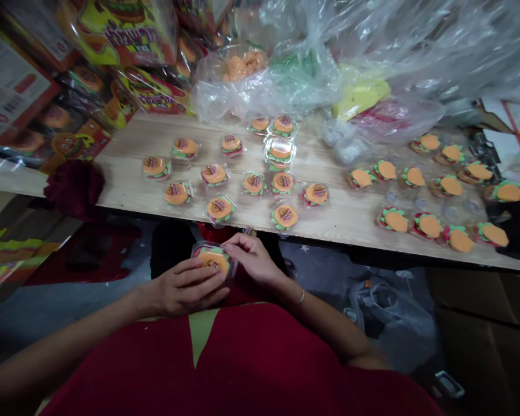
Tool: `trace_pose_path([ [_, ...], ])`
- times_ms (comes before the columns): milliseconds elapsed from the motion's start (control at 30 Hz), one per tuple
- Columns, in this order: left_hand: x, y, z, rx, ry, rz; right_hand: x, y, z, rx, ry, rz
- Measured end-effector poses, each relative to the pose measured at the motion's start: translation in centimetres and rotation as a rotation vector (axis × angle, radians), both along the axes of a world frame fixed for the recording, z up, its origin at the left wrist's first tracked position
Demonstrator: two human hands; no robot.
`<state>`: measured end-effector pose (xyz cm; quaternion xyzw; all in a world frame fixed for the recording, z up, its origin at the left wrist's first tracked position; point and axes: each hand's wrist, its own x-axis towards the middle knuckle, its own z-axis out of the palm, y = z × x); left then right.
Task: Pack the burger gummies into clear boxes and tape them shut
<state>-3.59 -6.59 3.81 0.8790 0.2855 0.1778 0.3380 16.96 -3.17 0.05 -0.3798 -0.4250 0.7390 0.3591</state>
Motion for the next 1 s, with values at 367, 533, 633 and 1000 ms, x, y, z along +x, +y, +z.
trace_pose_path([
  [367,0.6,-0.5,2.1,-0.531,-0.342,0.659,1.2,-1.9,1.5,0.325,-0.113,0.058],
  [533,0.6,-0.9,2.3,-0.512,-0.278,0.618,1.3,-2.6,1.2,0.290,-0.115,0.085],
  [633,0.7,-1.2,2.3,-0.510,-0.246,0.580,1.6,-2.9,1.0,0.299,-0.090,0.078],
  [1000,1.3,-1.5,1.8,-0.641,-0.285,0.630,3.5,-3.2,0.4,0.172,0.006,0.214],
])
